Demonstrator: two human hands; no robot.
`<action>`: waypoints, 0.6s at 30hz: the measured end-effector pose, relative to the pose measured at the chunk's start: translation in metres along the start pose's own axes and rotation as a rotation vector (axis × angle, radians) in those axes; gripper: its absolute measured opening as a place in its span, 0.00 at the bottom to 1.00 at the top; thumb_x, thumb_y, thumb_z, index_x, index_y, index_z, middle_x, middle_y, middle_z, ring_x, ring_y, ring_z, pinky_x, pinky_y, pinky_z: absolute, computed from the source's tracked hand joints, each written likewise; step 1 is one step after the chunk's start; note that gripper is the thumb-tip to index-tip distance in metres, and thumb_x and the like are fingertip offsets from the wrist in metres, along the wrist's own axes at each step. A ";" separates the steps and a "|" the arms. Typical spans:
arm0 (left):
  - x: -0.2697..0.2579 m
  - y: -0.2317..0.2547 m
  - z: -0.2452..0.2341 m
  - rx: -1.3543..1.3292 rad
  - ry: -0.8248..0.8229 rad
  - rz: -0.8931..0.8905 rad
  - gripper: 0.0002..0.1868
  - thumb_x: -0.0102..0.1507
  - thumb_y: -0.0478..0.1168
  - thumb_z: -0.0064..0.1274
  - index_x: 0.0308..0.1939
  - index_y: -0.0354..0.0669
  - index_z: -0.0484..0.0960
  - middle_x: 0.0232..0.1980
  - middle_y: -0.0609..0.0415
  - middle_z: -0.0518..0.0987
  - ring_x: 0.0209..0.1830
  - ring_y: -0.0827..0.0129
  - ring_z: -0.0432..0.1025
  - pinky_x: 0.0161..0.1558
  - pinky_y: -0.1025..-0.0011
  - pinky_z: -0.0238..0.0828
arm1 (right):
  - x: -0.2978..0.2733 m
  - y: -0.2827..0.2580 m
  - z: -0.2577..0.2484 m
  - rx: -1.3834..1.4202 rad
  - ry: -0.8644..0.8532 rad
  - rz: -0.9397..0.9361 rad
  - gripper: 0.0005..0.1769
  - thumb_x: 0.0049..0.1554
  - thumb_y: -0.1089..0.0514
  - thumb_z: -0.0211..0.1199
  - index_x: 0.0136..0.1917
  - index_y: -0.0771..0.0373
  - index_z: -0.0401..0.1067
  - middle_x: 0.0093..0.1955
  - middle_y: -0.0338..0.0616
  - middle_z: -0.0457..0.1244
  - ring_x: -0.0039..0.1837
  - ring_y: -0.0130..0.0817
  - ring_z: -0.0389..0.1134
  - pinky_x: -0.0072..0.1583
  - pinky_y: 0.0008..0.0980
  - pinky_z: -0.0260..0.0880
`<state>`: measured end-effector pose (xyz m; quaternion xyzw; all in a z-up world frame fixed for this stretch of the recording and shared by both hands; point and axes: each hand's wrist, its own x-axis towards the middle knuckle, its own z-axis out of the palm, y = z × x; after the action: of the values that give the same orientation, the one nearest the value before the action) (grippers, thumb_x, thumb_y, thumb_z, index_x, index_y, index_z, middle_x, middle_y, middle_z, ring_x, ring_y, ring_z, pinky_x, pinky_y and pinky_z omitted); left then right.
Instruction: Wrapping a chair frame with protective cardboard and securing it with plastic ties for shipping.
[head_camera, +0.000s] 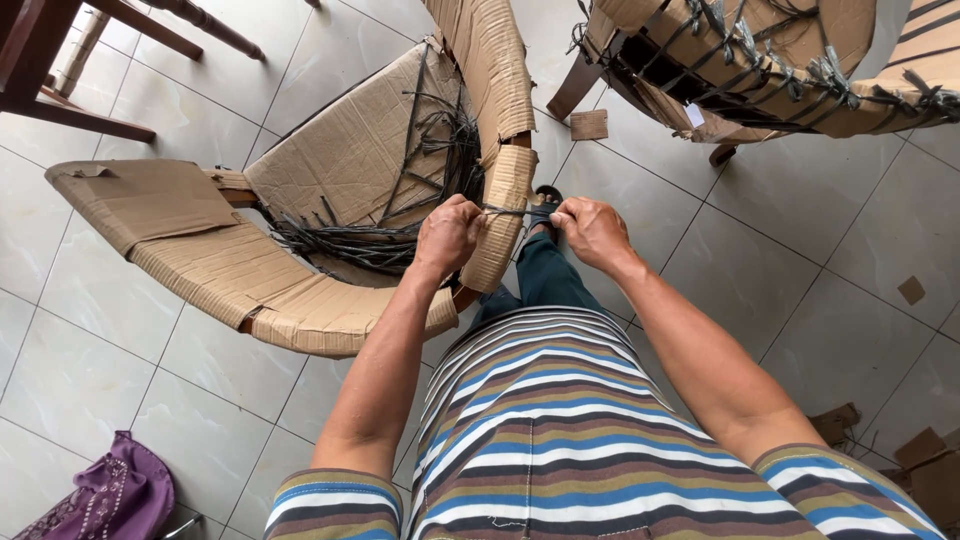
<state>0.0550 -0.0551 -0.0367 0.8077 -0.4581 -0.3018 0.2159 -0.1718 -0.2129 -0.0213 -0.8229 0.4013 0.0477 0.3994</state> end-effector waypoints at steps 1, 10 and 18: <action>0.000 -0.001 -0.001 0.001 -0.002 0.000 0.07 0.65 0.50 0.55 0.37 0.57 0.85 0.40 0.58 0.77 0.43 0.54 0.78 0.43 0.58 0.79 | -0.004 0.001 0.000 0.001 -0.001 0.002 0.11 0.65 0.47 0.58 0.46 0.52 0.75 0.43 0.48 0.67 0.52 0.56 0.72 0.52 0.52 0.72; -0.008 0.065 -0.027 -1.039 0.007 -0.220 0.08 0.63 0.42 0.57 0.35 0.43 0.86 0.27 0.60 0.79 0.29 0.81 0.71 0.31 0.83 0.66 | -0.026 0.006 -0.008 0.268 0.035 0.098 0.11 0.66 0.50 0.60 0.47 0.56 0.78 0.39 0.49 0.69 0.47 0.45 0.72 0.51 0.44 0.70; 0.022 0.018 0.033 -0.623 -0.043 -0.110 0.12 0.59 0.47 0.68 0.44 0.50 0.89 0.28 0.56 0.84 0.32 0.75 0.80 0.35 0.74 0.77 | -0.029 -0.047 -0.043 0.365 0.113 -0.123 0.10 0.67 0.53 0.62 0.46 0.58 0.78 0.35 0.46 0.67 0.42 0.34 0.68 0.47 0.38 0.70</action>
<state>0.0301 -0.0851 -0.0555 0.7195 -0.3038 -0.4560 0.4267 -0.1687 -0.2079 0.0479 -0.7612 0.3739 -0.0966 0.5210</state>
